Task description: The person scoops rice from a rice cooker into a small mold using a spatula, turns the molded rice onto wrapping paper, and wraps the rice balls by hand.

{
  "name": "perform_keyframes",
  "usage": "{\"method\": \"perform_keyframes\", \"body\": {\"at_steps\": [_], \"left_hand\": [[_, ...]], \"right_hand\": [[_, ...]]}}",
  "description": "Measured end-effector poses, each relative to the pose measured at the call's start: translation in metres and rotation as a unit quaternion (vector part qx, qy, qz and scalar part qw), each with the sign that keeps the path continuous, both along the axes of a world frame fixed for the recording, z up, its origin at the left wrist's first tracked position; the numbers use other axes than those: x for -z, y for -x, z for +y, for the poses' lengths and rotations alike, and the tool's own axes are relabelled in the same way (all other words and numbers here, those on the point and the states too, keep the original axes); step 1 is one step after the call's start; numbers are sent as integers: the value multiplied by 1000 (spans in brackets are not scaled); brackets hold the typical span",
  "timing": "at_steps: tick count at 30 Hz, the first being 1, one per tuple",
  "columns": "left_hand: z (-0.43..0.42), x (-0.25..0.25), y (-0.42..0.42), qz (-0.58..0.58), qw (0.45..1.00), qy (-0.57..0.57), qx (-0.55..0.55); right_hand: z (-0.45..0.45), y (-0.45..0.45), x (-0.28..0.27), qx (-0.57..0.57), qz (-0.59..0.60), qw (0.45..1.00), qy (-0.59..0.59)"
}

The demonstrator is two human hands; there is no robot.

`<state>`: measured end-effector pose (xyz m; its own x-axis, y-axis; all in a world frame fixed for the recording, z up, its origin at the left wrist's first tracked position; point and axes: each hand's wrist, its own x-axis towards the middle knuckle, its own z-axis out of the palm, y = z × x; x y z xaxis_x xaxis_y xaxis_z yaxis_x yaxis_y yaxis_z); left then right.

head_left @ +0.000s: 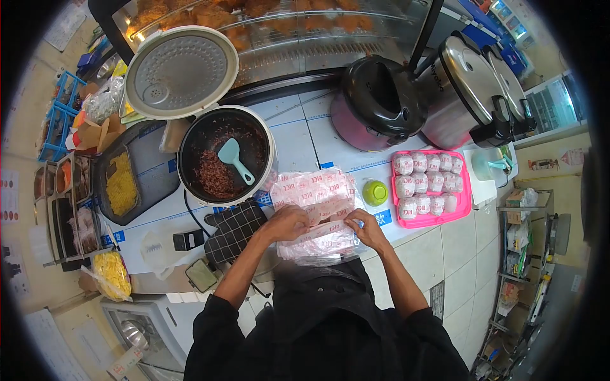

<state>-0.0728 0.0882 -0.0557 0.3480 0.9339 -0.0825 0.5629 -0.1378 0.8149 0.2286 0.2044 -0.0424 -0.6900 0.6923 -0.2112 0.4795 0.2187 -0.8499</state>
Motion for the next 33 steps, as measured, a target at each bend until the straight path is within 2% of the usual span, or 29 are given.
{"method": "perform_keyframes", "body": {"at_steps": [8, 10, 20, 26, 28, 31, 33], "left_hand": [[-3, -6, -3, 15, 998, -33, -51], [-2, -8, -2, 28, 990, -90, -106], [2, 1, 0, 28, 981, -121, -151], [-5, -14, -13, 30, 971, -151, -184], [-11, -16, -19, 96, 960, -184, -186], [-22, -13, -20, 134, 969, -171, -120], [-26, -11, -25, 133, 969, -159, -131]], "right_hand": [[8, 12, -19, 8, -11, 1000, -11], [10, 28, -29, -28, -5, 980, -199], [25, 53, 12, -74, -51, 984, -154], [25, 61, 17, -40, -57, 991, -115], [26, 61, 21, -30, -86, 989, -116], [28, 63, 31, -28, -70, 991, -112], [27, 62, 33, -26, -79, 989, -121]]}}
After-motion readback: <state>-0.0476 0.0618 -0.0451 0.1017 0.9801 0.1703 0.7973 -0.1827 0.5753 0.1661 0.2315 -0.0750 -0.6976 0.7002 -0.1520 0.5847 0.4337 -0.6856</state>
